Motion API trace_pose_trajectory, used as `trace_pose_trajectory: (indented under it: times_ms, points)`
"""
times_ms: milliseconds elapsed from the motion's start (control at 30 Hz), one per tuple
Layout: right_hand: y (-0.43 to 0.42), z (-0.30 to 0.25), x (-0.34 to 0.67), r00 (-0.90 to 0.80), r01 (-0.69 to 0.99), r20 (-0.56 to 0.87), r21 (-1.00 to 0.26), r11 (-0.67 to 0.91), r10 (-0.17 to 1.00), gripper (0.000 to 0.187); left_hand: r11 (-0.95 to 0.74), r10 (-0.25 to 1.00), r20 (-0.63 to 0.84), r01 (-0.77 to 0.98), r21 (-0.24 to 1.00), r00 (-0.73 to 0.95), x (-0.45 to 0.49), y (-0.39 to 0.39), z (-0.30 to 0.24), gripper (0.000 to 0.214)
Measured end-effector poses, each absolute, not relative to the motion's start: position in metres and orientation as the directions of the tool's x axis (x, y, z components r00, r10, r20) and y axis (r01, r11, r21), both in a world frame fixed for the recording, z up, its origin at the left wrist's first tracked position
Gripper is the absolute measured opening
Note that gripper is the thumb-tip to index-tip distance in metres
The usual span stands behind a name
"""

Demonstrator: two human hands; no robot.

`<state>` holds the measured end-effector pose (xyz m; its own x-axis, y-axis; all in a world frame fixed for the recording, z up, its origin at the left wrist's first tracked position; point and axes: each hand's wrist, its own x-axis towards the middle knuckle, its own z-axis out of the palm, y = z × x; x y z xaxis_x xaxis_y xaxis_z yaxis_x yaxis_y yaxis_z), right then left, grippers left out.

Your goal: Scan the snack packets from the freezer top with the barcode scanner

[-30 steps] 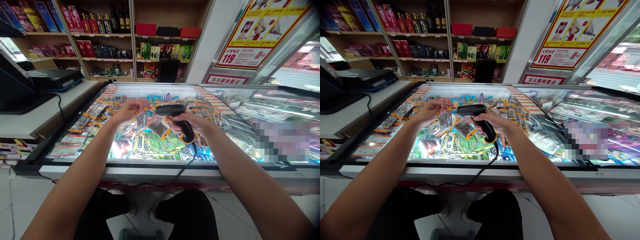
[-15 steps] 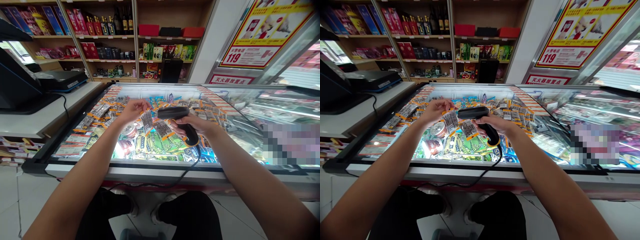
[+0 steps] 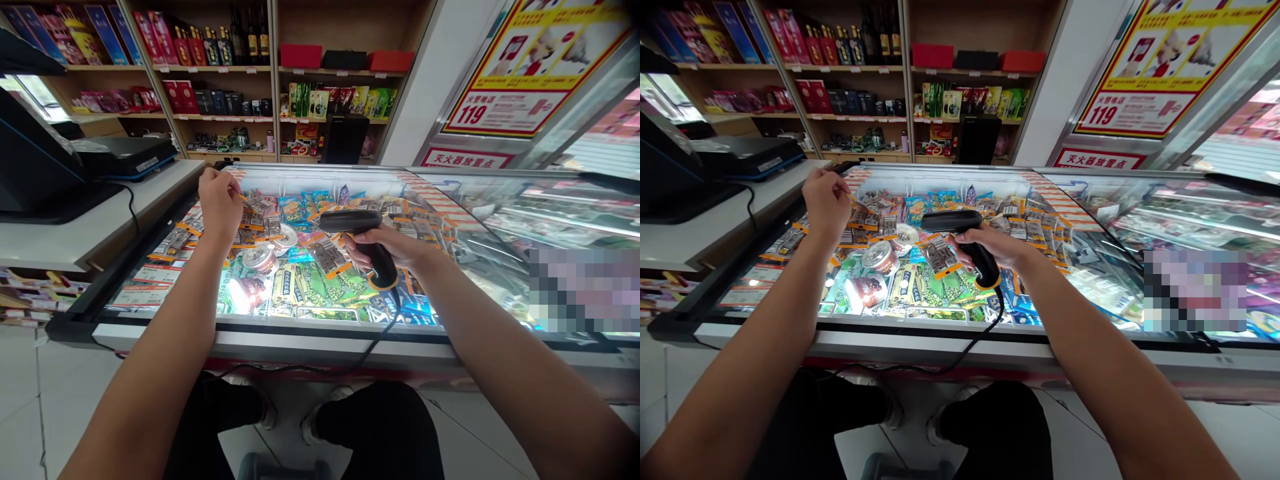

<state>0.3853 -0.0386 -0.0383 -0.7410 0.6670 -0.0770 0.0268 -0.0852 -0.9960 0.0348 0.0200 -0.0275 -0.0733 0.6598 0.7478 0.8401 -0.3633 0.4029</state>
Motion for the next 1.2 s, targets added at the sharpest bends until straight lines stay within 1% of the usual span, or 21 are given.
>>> trace_pose_trajectory:
  times_ms: [67, 167, 200, 267, 300, 333, 367, 400, 467, 533, 667, 733, 800, 867, 967, 1067, 1200]
  points:
    - [-0.039, -0.038, 0.385, -0.746, 0.021, -0.067, -0.997, -0.077, 0.663, 0.019, -0.313, 0.702, 0.709, 0.866, 0.390, -0.065, 0.029, 0.023, -0.031, 0.022]
    - [-0.038, -0.038, 0.386, -0.745, 0.026, -0.058, -0.998, -0.058, 0.665, 0.018, -0.283, 0.689, 0.720, 0.885, 0.369, -0.080, 0.032, 0.024, -0.029, 0.025]
    - [-0.038, -0.038, 0.387, -0.742, 0.030, -0.058, -0.998, -0.054, 0.668, 0.017, -0.282, 0.683, 0.726, 0.888, 0.362, -0.079, 0.037, 0.022, -0.029, 0.026]
    - [-0.038, -0.037, 0.387, -0.726, 0.029, -0.056, -0.998, -0.051, 0.686, 0.017, -0.321, 0.716, 0.698, 0.878, 0.354, -0.019, 0.055, 0.017, -0.031, 0.026]
    - [-0.038, -0.037, 0.386, -0.713, 0.025, -0.056, -0.998, -0.054, 0.699, 0.017, -0.365, 0.756, 0.653, 0.863, 0.349, 0.055, 0.068, 0.013, -0.034, 0.022]
    - [-0.038, -0.037, 0.386, -0.700, 0.021, -0.056, -0.998, -0.058, 0.712, 0.017, -0.428, 0.820, 0.541, 0.826, 0.366, 0.185, 0.081, 0.009, -0.038, 0.018]
    - [-0.038, -0.036, 0.386, -0.686, 0.021, -0.061, -0.998, -0.064, 0.725, 0.017, -0.499, 0.838, 0.435, 0.784, 0.369, 0.329, 0.095, 0.003, -0.042, 0.014]
    - [-0.038, -0.036, 0.386, -0.675, 0.025, -0.068, -0.997, -0.070, 0.735, 0.017, -0.528, 0.839, 0.360, 0.769, 0.360, 0.407, 0.108, -0.002, -0.047, 0.020]
    - [-0.038, -0.036, 0.386, -0.663, 0.038, -0.084, -0.996, -0.079, 0.744, 0.017, -0.539, 0.842, 0.206, 0.773, 0.335, 0.498, 0.128, -0.011, -0.056, 0.042]
    - [-0.038, -0.037, 0.386, -0.654, 0.042, -0.096, -0.995, -0.090, 0.750, 0.018, -0.516, 0.851, 0.104, 0.783, 0.347, 0.514, 0.137, -0.017, -0.062, 0.053]
    - [-0.037, -0.038, 0.388, -0.654, 0.062, -0.114, -0.993, -0.097, 0.748, 0.017, -0.448, 0.868, 0.019, 0.766, 0.461, 0.497, 0.136, -0.018, -0.064, 0.048]
    - [-0.035, -0.038, 0.388, -0.658, 0.078, -0.118, -0.993, -0.089, 0.743, 0.016, -0.421, 0.872, 0.000, 0.751, 0.509, 0.489, 0.134, -0.018, -0.061, 0.050]
    - [-0.034, -0.037, 0.389, -0.660, 0.091, -0.123, -0.992, -0.083, 0.741, 0.016, -0.400, 0.877, -0.002, 0.730, 0.554, 0.481, 0.133, -0.018, -0.057, 0.059]
    - [-0.034, -0.036, 0.391, -0.662, 0.101, -0.128, -0.992, -0.082, 0.739, 0.018, -0.396, 0.880, 0.027, 0.702, 0.592, 0.474, 0.130, -0.016, -0.052, 0.066]
    - [-0.036, -0.034, 0.393, -0.662, 0.127, -0.142, -0.989, -0.076, 0.736, 0.018, -0.415, 0.897, 0.143, 0.682, 0.603, 0.419, 0.118, -0.009, -0.044, 0.060]
    - [-0.038, -0.032, 0.393, -0.663, 0.198, -0.179, -0.978, -0.060, 0.727, 0.021, -0.415, 0.910, 0.257, 0.675, 0.611, 0.326, 0.101, 0.002, -0.037, 0.054]
    - [-0.039, -0.033, 0.391, -0.674, 0.244, -0.198, -0.969, -0.039, 0.711, 0.028, -0.377, 0.925, 0.276, 0.704, 0.602, 0.259, 0.084, 0.012, -0.033, 0.049]
